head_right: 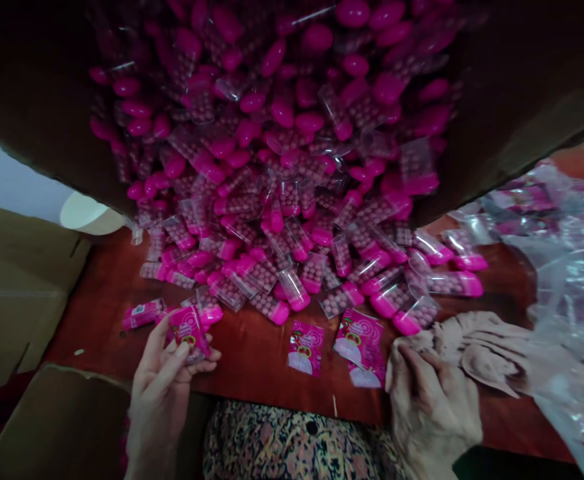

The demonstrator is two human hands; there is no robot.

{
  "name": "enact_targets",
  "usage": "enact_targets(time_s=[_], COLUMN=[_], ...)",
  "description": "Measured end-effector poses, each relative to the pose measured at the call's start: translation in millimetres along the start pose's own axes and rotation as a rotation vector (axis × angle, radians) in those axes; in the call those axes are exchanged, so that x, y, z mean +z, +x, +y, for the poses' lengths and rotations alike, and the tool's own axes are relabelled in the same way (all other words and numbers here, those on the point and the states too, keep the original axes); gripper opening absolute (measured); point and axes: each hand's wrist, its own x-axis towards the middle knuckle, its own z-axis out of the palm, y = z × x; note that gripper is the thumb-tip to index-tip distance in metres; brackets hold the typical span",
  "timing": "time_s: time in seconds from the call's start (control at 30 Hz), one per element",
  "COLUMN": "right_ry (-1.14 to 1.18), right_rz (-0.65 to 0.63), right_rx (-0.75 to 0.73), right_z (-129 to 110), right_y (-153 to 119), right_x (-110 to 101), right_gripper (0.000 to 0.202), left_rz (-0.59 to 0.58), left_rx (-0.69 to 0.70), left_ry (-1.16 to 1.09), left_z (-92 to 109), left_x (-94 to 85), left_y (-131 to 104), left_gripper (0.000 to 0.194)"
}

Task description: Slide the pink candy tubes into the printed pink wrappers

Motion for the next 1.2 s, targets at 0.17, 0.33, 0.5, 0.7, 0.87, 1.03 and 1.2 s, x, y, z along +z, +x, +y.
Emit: enact_targets(time_s=[0.17,0.33,0.5,0.7,0.87,1.03,1.2], right_ry=[0.026,0.007,0.011,0.016,0.007,0.008,-0.003], right_rz=[-0.004,-0.033,-0.017,-0.012,0.004,-0.023,0.019], right_rx=[0.036,0.064,0.058,0.054,0.064,0.091,0.093], right_z=[-1.2,-2.9,-5.2,-5.9,-2.6,-2.6,-4.5], right_y=[0.1,-0.6,1.0,3.2,0.5,-0.9,2.6], right_x=[-0.2,-0.9,-2.3,-2.8,0.5,1.1,1.3], right_gripper=[0.019,0.020,0.019,0.016,0.020,0.018,0.020], left_rz=[0.005,-0.038,-0.114,-0.163,-0.115,-0.128,-0.122], left_rx=[-0.007,-0.083,-0.140,-0.127,-0.118,-0.102,-0.114], left_ry=[-0.038,-0.055,-0.086,-0.088,-0.091,-0.109,-0.103], left_z=[1.5,4.2,-1.0,-8.5,-11.6,-14.4,-15.3], left_x=[9.6,23.3,22.2,17.2,13.8,10.0,10.8], left_y=[-6.0,-16.1,-20.1,-15.5,-13.9,-11.6,-9.6], left_gripper=[0.041,0.030,0.026,0.042,0.041,0.027,0.030])
